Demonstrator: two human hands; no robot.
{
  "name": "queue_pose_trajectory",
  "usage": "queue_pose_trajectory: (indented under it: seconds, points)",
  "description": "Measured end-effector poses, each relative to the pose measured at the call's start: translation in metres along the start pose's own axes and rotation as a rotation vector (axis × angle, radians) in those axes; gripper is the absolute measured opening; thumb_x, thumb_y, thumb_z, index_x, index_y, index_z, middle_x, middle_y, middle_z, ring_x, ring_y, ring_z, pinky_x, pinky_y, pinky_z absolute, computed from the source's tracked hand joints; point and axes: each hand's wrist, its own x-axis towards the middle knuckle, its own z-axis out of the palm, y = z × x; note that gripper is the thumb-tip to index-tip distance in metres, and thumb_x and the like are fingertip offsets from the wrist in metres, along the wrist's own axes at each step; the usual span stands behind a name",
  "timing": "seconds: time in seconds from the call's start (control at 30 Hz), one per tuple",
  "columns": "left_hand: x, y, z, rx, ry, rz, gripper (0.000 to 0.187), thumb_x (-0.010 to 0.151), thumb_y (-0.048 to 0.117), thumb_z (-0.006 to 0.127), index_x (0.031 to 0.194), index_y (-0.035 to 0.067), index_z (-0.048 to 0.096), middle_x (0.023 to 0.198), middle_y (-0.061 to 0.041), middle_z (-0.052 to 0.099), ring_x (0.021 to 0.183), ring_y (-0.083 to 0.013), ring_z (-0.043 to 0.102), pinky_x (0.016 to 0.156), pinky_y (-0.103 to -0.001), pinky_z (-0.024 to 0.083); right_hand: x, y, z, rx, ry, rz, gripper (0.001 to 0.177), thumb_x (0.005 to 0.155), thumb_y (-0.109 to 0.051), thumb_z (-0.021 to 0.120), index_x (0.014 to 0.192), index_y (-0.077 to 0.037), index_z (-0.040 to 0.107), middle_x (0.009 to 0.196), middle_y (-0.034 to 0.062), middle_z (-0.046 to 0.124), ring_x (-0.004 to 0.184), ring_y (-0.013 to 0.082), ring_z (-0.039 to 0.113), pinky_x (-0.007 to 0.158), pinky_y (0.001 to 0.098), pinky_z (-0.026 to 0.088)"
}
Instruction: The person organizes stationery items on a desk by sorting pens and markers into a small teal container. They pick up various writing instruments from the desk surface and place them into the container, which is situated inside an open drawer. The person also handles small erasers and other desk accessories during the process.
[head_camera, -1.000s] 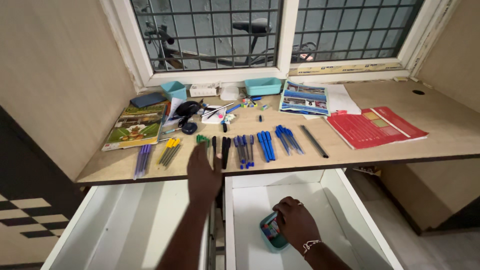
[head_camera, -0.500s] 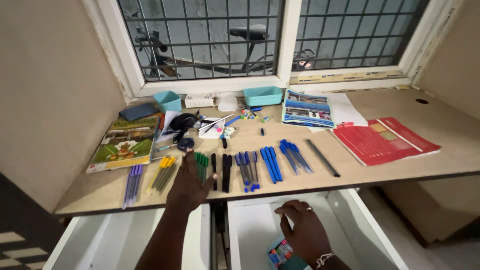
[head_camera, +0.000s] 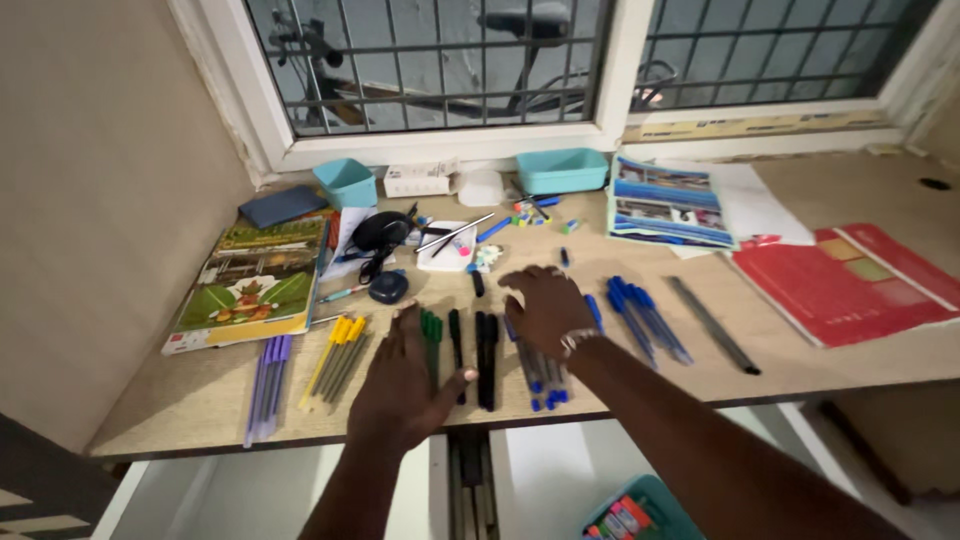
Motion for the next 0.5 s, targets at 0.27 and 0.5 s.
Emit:
queue_pose_trajectory:
  seconds: [0.27, 0.5]
  points:
    - [0.000, -0.001, 0.002, -0.030, 0.036, 0.025, 0.108, 0.084, 0.059, 0.070, 0.154, -0.006, 0.020, 0.155, -0.030, 0.035, 0.145, -0.0481, 0.033, 0.116, -0.051, 0.030, 0.075, 0.005, 0.055, -0.019, -0.109, 0.107, 0.030, 0.088, -0.032, 0.066, 0.112, -0.018, 0.075, 0.116, 0.0137, 0.066, 0.112, 0.0372, 0.061, 0.094, 0.0506, 0.051]
    - [0.000, -0.002, 0.000, -0.001, 0.036, 0.030, 0.108, 0.086, 0.064, 0.067, 0.153, -0.008, 0.023, 0.158, -0.031, 0.032, 0.147, -0.0464, 0.029, 0.116, -0.052, 0.027, 0.093, -0.005, 0.063, -0.226, -0.193, 0.235, 0.031, 0.085, -0.038, 0.070, 0.109, -0.020, 0.076, 0.120, 0.0115, 0.062, 0.116, 0.0327, 0.059, 0.096, 0.0495, 0.050]
